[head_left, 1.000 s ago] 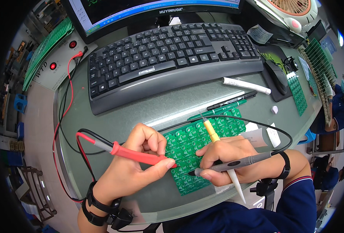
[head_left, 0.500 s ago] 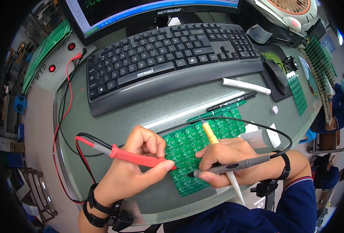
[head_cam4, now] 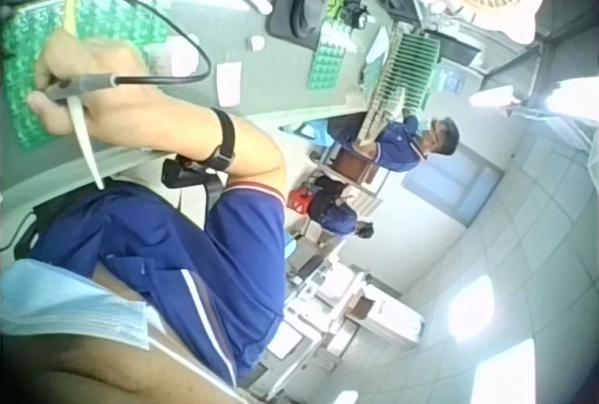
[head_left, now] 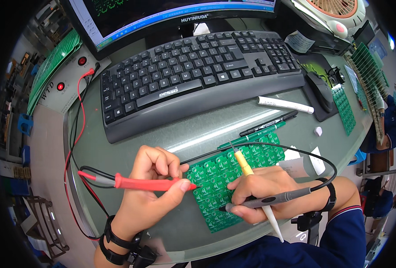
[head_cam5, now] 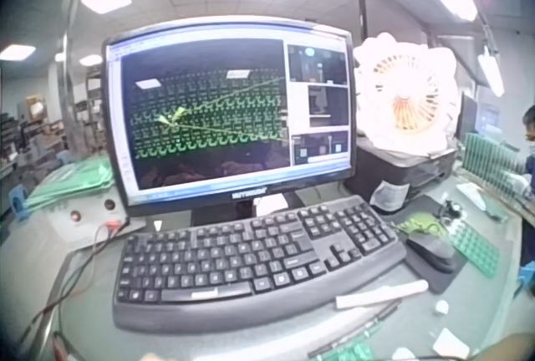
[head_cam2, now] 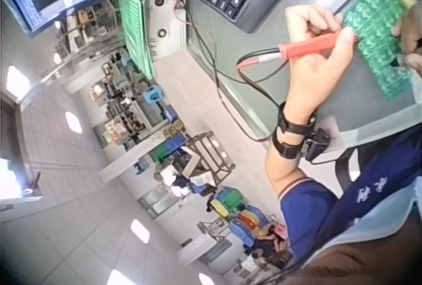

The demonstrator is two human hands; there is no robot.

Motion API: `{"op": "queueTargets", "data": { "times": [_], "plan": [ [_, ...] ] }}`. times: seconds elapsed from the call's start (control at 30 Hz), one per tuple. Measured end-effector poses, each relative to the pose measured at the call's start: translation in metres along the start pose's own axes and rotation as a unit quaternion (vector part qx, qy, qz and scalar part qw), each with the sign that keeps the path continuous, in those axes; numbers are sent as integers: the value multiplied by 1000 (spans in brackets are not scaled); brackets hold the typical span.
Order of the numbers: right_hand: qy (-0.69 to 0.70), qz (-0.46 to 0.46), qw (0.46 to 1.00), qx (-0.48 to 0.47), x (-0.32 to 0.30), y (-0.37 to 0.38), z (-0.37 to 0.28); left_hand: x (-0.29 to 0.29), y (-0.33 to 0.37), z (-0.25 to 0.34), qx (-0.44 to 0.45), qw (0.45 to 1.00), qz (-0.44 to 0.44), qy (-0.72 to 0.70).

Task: Testing and marking electronic components on green printed circuit boards using probes and pens.

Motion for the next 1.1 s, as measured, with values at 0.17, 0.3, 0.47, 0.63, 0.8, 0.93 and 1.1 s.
{"op": "queueTargets", "data": {
  "times": [0.17,0.3,0.47,0.63,0.8,0.93,1.1],
  "plan": [
    [11,31,999,-10,1,1,2,2,0,0,15,999,-19,28],
    [11,36,999,-9,2,0,3,3,0,0,22,999,-24,35],
    [9,35,999,-10,2,0,2,3,0,2,24,999,-20,40],
    [9,27,1000,-9,2,0,2,5,-1,4,24,998,-19,49],
    [44,71,996,19,-3,1,6,6,-1,4,26,998,-24,48],
    [30,69,997,15,-3,3,5,6,-1,4,35,998,-25,55],
    [10,26,999,33,-5,3,5,6,-1,5,34,998,-25,54]
  ]
}}
Point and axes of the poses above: each hand's wrist, its own y-axis towards the middle knuckle, its own x-axis out of the palm, z = x × y, the point moved 5 cm from there along y, towards the middle knuckle, and after that the axes turned 4 degrees about z, right-handed, at the moved point
